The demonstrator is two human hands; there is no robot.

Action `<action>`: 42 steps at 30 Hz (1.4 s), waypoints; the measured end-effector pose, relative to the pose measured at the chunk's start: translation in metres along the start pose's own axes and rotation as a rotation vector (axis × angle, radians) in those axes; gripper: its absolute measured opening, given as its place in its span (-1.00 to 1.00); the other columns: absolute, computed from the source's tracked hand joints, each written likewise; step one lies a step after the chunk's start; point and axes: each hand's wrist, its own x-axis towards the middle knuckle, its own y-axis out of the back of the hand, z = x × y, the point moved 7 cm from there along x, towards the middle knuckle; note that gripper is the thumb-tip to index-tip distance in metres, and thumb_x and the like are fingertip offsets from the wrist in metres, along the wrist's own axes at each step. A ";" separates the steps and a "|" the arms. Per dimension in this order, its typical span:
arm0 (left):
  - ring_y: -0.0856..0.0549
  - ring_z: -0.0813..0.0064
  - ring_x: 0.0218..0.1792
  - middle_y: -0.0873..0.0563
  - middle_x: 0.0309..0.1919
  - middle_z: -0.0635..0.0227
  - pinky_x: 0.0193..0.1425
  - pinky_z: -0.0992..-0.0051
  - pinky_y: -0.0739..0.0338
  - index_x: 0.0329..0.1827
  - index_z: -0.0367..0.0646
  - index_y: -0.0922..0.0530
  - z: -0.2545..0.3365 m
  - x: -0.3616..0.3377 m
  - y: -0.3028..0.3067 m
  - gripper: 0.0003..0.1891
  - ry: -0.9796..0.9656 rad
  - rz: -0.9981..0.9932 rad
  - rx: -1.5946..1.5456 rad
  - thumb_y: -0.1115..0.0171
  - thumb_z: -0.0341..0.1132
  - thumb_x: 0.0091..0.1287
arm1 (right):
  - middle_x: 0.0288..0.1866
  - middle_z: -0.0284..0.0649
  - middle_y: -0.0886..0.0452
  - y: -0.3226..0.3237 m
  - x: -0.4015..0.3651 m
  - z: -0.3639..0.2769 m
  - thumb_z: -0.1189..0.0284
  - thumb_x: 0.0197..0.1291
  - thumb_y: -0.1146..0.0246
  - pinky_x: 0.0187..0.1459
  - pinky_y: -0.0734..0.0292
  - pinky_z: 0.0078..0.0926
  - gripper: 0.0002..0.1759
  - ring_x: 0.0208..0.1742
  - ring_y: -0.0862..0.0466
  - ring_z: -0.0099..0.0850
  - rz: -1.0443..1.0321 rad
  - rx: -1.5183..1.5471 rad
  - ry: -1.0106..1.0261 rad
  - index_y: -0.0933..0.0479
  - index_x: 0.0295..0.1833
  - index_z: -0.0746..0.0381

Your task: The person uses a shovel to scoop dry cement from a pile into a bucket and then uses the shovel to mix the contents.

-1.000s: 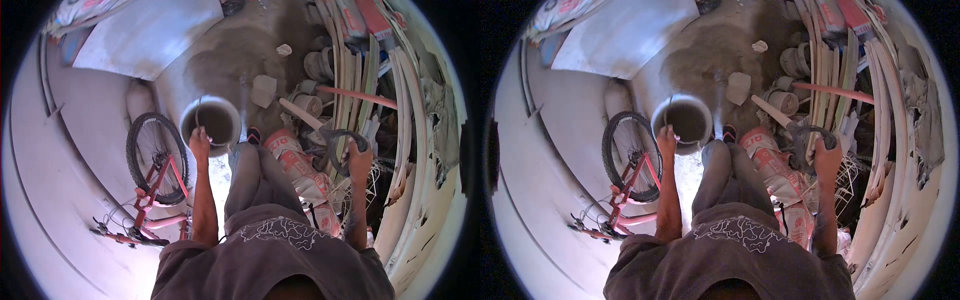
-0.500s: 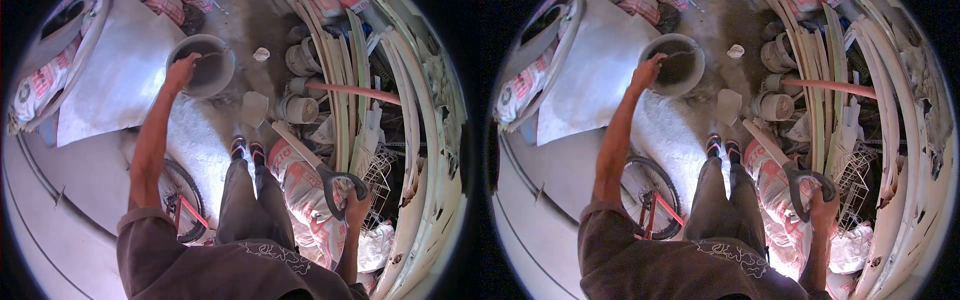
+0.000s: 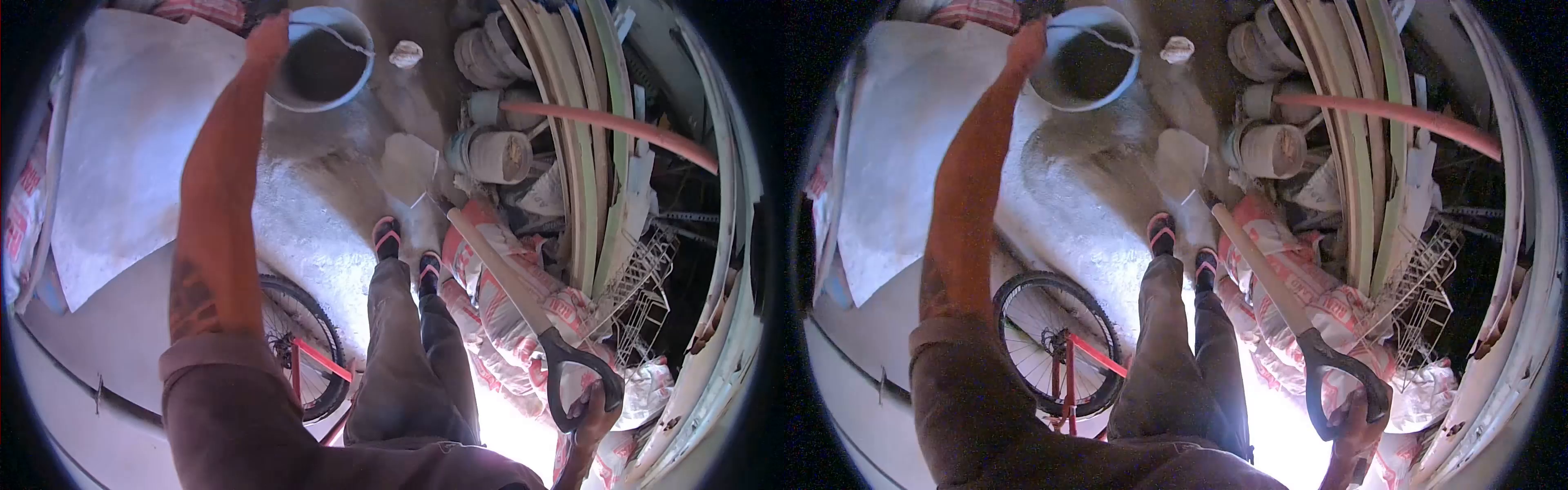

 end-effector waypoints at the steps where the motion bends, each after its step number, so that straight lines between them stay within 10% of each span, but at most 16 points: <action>1: -0.62 -0.08 -0.19 -0.62 -0.19 -0.04 -0.13 0.06 -0.53 0.08 -0.16 -0.44 -0.010 0.022 -0.024 -0.65 -0.083 -0.005 -0.038 0.12 -0.19 0.34 | -0.64 -0.37 -0.34 -0.001 -0.003 0.006 0.48 0.11 -0.08 -0.77 -0.18 -0.70 -0.82 -0.78 -0.32 -0.62 0.010 0.021 -0.025 -0.38 -0.17 0.31; 3: -0.62 0.12 -0.11 -0.63 -0.23 -0.05 -0.02 0.12 -0.47 -0.26 -0.19 -0.54 -0.018 0.047 -0.035 -0.72 -0.030 0.034 0.027 0.16 -0.26 0.31 | -0.68 -0.37 -0.32 -0.001 -0.011 0.016 0.48 0.12 -0.07 -0.78 -0.19 -0.69 -0.86 -0.79 -0.33 -0.61 0.031 0.066 -0.073 -0.38 -0.22 0.31; 10: -0.61 -0.02 -0.25 -0.63 -0.29 -0.01 -0.17 0.09 -0.48 -0.28 -0.25 -0.52 -0.006 0.077 0.016 -0.79 -0.139 0.314 0.010 0.11 -0.37 0.24 | -0.68 -0.35 -0.31 -0.003 -0.022 0.035 0.51 0.17 -0.05 -0.82 -0.23 -0.66 -0.92 -0.82 -0.28 -0.61 0.095 0.131 -0.160 -0.36 -0.33 0.31; 13: -0.59 0.01 -0.21 -0.62 -0.28 -0.01 -0.15 0.13 -0.48 -0.20 -0.28 -0.50 -0.007 0.082 -0.018 -0.77 -0.073 0.087 -0.005 0.09 -0.35 0.22 | -0.66 -0.34 -0.38 0.005 -0.028 0.048 0.53 0.12 -0.10 -0.83 -0.25 -0.65 -0.94 -0.79 -0.34 -0.59 0.098 0.163 -0.183 -0.40 -0.31 0.30; 19: -0.58 -0.03 -0.15 -0.52 0.00 -0.10 0.06 0.12 -0.41 0.38 -0.31 -0.03 0.035 0.026 -0.046 -0.24 -0.163 0.548 -0.185 -0.13 -0.32 0.10 | -0.74 -0.29 -0.37 -0.009 -0.045 0.043 0.55 0.16 -0.07 -0.85 -0.20 -0.65 -0.93 -0.86 -0.30 -0.59 -0.003 0.246 -0.165 -0.38 -0.35 0.34; 21: -0.63 -0.05 -0.26 -0.61 -0.26 -0.11 -0.20 0.12 -0.52 0.01 -0.35 -0.43 0.067 -0.049 -0.040 -0.55 -0.091 0.769 -0.274 -0.10 -0.11 0.25 | -0.74 -0.33 -0.28 -0.019 -0.052 0.038 0.45 0.19 -0.06 -0.84 -0.18 -0.65 -0.78 -0.86 -0.25 -0.60 -0.022 0.230 -0.157 -0.32 -0.49 0.29; 22: -0.62 0.03 -0.28 -0.61 -0.32 -0.12 -0.23 0.19 -0.50 -0.10 -0.47 -0.46 0.073 -0.078 -0.067 -0.47 0.243 0.146 -0.395 -0.25 -0.08 0.14 | -0.74 -0.34 -0.27 -0.017 -0.056 0.044 0.44 0.18 -0.07 -0.83 -0.19 -0.63 -0.78 -0.86 -0.25 -0.60 -0.040 0.233 -0.176 -0.31 -0.49 0.28; 24: -0.62 0.19 -0.27 -0.62 -0.25 0.03 -0.31 0.18 -0.51 -0.12 -0.33 -0.53 0.097 -0.181 -0.185 -0.54 0.504 -0.022 -0.905 -0.23 -0.05 0.17 | -0.75 -0.35 -0.26 -0.013 -0.064 0.059 0.42 0.17 -0.09 -0.82 -0.21 -0.62 -0.77 -0.85 -0.24 -0.59 -0.077 0.232 -0.209 -0.32 -0.50 0.27; 25: -0.61 0.23 -0.20 -0.58 -0.12 0.11 -0.27 0.20 -0.56 0.06 -0.20 -0.48 0.130 -0.239 -0.243 -0.47 0.530 -0.504 -0.796 -0.21 0.04 0.20 | -0.75 -0.35 -0.26 -0.009 -0.069 0.070 0.42 0.17 -0.09 -0.81 -0.22 -0.62 -0.77 -0.85 -0.25 -0.59 -0.090 0.236 -0.221 -0.32 -0.50 0.27; 28: -0.47 -0.06 0.05 -0.37 0.11 -0.02 -0.13 -0.06 -0.55 0.29 -0.12 -0.27 0.257 -0.395 -0.208 -0.15 1.152 -0.935 -1.466 -0.26 0.26 0.05 | -0.75 -0.35 -0.26 -0.001 -0.081 0.114 0.41 0.17 -0.09 -0.78 -0.23 -0.61 -0.78 -0.83 -0.25 -0.59 -0.126 0.245 -0.254 -0.33 -0.50 0.26; 32: -0.63 0.15 -0.43 -0.57 -0.47 0.07 -0.36 0.12 -0.54 -0.07 -0.30 -0.43 0.347 -0.442 -0.181 -0.48 1.619 -0.772 -2.007 -0.32 -0.03 0.14 | -0.76 -0.36 -0.26 0.022 -0.104 0.194 0.40 0.16 -0.09 -0.75 -0.25 -0.61 -0.78 -0.82 -0.26 -0.59 -0.136 0.261 -0.311 -0.34 -0.49 0.25; 42: -0.51 0.40 -0.69 -0.52 -0.63 0.21 -0.68 0.33 -0.39 -0.48 -0.33 -0.51 0.404 -0.602 -0.232 -0.82 1.304 -0.778 -1.706 -0.32 -0.39 0.09 | -0.76 -0.37 -0.25 0.095 -0.191 0.442 0.38 0.15 -0.10 -0.67 -0.31 -0.59 -0.79 -0.77 -0.29 -0.59 0.023 0.381 -0.533 -0.36 -0.48 0.24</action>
